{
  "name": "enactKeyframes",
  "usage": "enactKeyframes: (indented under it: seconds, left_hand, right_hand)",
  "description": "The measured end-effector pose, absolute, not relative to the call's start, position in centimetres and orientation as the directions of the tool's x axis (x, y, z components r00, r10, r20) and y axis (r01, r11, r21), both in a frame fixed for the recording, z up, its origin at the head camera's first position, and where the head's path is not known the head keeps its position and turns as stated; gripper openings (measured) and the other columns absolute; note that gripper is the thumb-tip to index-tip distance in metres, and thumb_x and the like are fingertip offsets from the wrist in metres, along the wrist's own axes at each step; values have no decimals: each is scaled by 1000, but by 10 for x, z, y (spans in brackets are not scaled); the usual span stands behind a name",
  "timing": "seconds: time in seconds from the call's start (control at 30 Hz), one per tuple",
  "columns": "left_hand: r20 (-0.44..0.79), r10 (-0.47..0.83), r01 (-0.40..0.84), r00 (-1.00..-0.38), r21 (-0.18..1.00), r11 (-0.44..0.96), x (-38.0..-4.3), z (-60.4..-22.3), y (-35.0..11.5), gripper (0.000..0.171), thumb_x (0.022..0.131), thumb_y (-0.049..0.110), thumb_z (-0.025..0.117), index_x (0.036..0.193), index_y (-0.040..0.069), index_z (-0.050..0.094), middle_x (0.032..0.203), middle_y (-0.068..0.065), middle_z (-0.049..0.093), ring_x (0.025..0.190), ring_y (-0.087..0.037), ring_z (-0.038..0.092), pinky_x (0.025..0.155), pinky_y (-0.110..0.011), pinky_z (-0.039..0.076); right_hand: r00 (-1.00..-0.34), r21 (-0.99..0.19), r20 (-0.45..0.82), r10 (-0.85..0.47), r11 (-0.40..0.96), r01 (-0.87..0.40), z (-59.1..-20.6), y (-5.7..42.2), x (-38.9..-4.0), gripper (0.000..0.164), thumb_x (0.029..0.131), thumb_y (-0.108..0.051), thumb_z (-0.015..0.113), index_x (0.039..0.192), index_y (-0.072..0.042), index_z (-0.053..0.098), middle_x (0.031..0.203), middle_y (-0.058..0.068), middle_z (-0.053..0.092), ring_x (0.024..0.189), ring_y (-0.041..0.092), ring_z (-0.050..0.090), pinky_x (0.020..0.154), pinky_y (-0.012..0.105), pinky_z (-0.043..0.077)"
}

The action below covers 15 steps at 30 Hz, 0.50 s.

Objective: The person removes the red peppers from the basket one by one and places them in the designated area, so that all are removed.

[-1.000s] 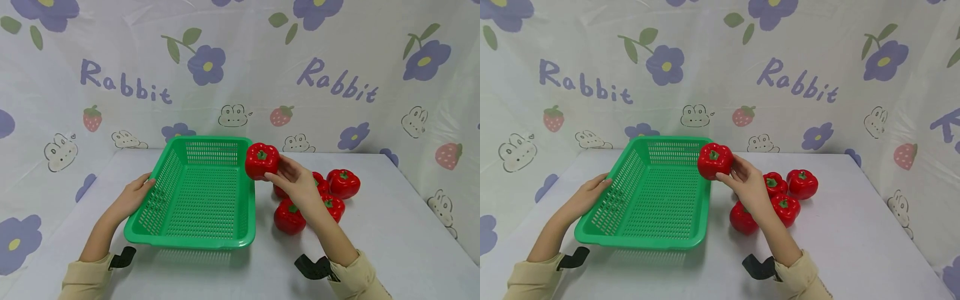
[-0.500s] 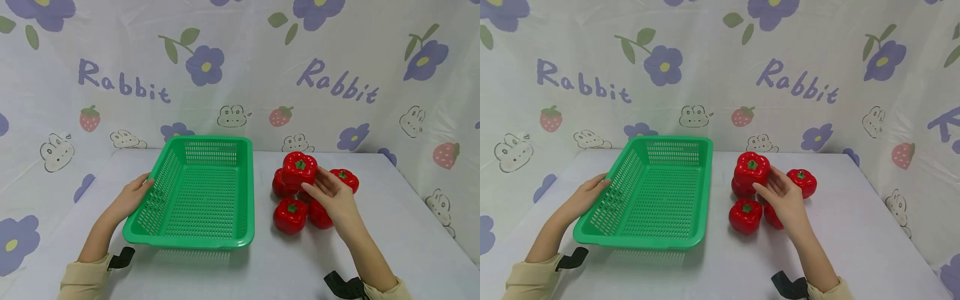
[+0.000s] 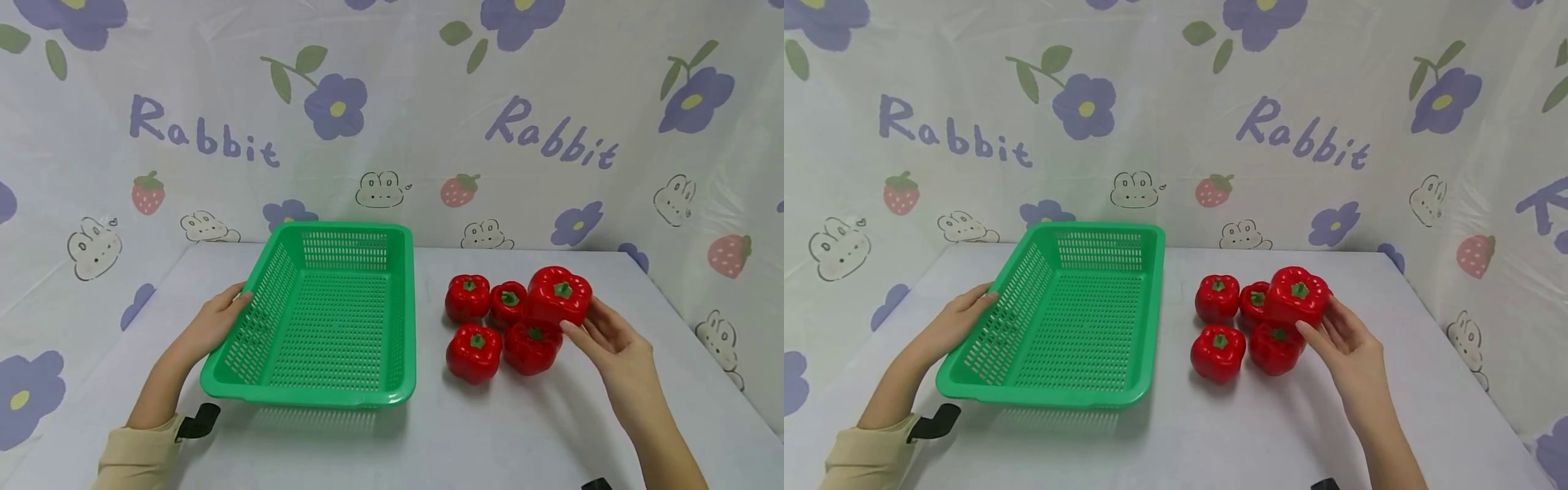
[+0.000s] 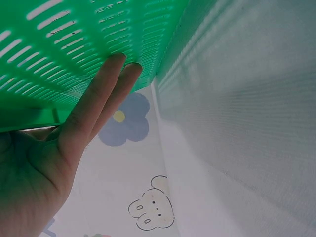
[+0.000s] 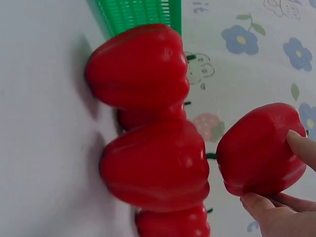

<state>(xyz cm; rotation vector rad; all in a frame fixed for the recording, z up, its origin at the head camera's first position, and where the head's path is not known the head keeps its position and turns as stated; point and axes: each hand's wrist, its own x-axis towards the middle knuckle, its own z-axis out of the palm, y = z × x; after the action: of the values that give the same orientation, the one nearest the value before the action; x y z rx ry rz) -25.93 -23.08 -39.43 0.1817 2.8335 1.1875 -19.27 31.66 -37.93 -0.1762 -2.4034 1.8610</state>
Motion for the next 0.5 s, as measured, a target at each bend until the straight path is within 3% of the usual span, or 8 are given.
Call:
enactKeyframes:
  seconds: [0.2, 0.3, 0.5]
  left_hand:
    - [-14, 134, 84, -991, 715, 694, -260, -396, -231, 63, 107, 41, 27, 153, -3, 23, 141, -32, 45, 113, -37, 56, 93, -51, 45]
    - [-16, 133, 81, -991, 716, 693, -261, -397, -232, 63, 107, 41, 27, 153, -2, 23, 143, -32, 44, 116, -39, 55, 94, -53, 44]
    - [-12, 133, 85, -991, 711, 698, -261, -397, -232, 63, 107, 41, 27, 153, -3, 24, 142, -32, 45, 113, -37, 57, 92, -50, 46]
  right_hand:
    - [-964, -991, -43, 263, 111, 74, -387, 338, -184, 86, 89, -35, 71, 157, -22, 21, 163, 4, 22, 149, 22, 24, 75, 0, 45]
    - [-944, -985, -86, 320, 117, 129, -393, 345, -182, 89, 87, -40, 71, 157, -25, 19, 164, 3, 20, 149, 24, 23, 73, 1, 45]
    - [-904, -933, -171, 392, 230, 276, -409, 355, -181, 93, 86, -54, 65, 158, -27, 12, 164, 4, 16, 149, 26, 25, 97, 23, 39]
